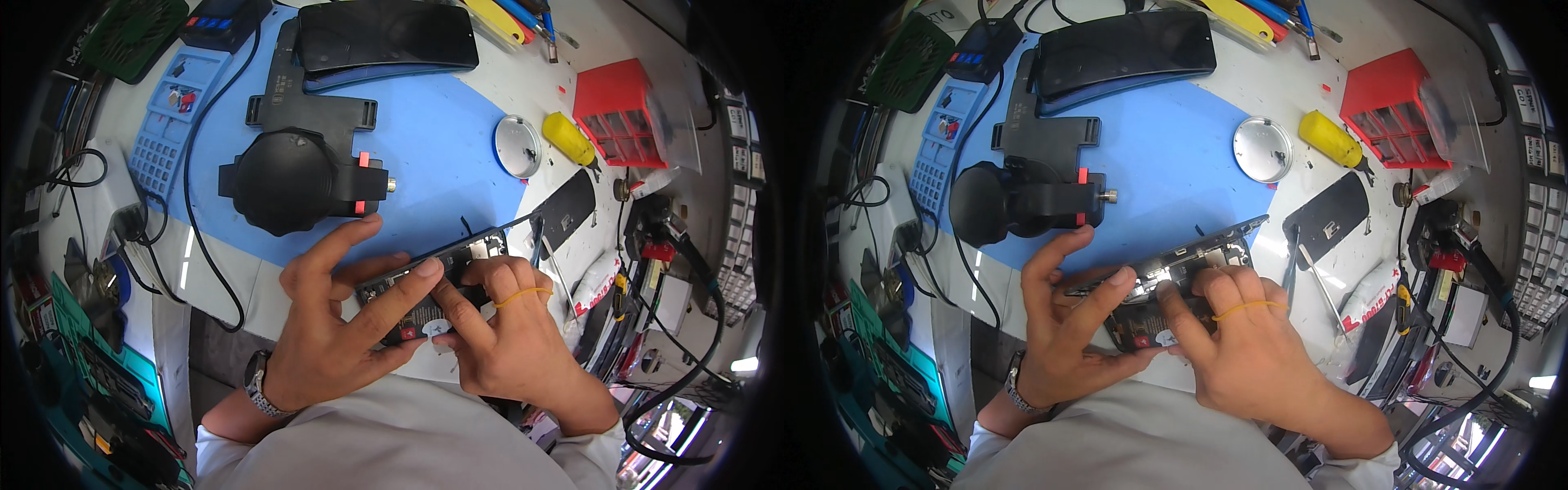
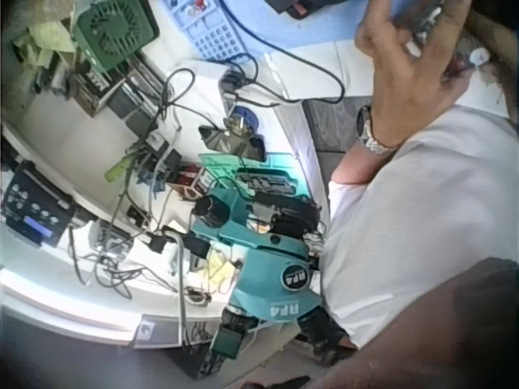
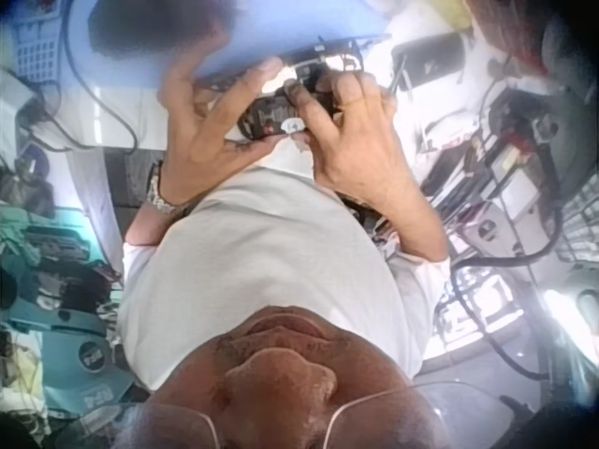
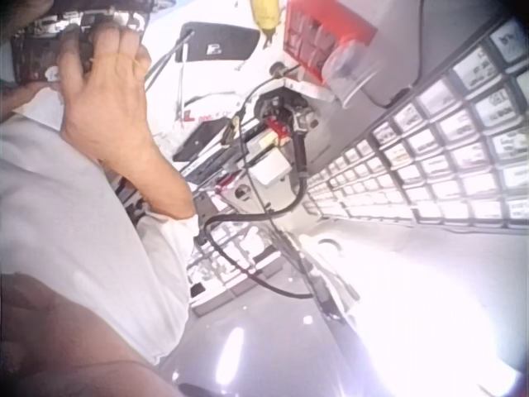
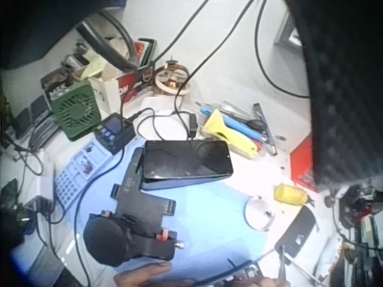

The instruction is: The person removes the old battery from a disassembled smartphone using a screwdriver and tweezers, then installs a new battery into the device. The person uses a heat gun to warm the phone before prying it open and carefully disconnects and reconnects internal connectors during the swap.

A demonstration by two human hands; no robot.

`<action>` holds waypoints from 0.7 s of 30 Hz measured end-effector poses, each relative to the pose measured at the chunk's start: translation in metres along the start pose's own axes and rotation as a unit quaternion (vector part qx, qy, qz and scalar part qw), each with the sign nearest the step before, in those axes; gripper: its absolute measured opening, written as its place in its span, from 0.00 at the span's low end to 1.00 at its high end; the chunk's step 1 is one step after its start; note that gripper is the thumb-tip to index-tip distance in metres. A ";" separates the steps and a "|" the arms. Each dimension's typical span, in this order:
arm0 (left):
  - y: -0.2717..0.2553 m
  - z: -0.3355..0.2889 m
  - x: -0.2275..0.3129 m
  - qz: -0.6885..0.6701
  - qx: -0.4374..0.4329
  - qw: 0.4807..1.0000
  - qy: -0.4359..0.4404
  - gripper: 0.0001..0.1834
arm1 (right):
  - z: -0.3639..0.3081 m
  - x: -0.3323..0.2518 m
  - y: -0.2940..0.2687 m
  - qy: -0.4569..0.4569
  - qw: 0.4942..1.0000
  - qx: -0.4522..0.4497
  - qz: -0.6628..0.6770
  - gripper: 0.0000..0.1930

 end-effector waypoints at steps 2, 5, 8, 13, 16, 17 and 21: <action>-0.001 -0.001 0.000 0.015 -0.008 1.000 0.004 0.44 | -0.005 0.005 0.006 -0.010 1.000 0.022 0.017 0.34; 0.000 0.000 0.001 0.011 0.002 1.000 0.010 0.44 | -0.008 0.007 0.010 -0.018 0.998 0.046 0.033 0.35; -0.001 0.001 0.001 0.008 0.005 1.000 0.013 0.45 | -0.009 0.009 0.013 -0.011 0.996 0.072 0.054 0.36; -0.001 0.002 0.001 0.008 0.003 1.000 0.013 0.45 | -0.009 0.008 0.012 -0.012 0.996 0.078 0.051 0.35; -0.001 0.000 0.000 0.006 -0.004 1.000 0.008 0.46 | -0.009 0.009 0.011 -0.005 0.995 0.079 0.052 0.34; -0.001 0.000 0.000 0.008 -0.008 1.000 0.006 0.46 | -0.010 0.009 0.012 -0.002 0.995 0.079 0.054 0.34; -0.001 0.000 0.000 0.003 -0.006 1.000 0.006 0.46 | -0.010 0.009 0.012 0.004 0.996 0.072 0.048 0.34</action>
Point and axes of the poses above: each hand's wrist, its own z-axis towards the middle knuckle, its own y-axis out of the palm, x = y × z, the point moved 5 cm from there along z, towards the middle knuckle, and after that the axes turned 6 degrees about x, right-handed, at the moved point
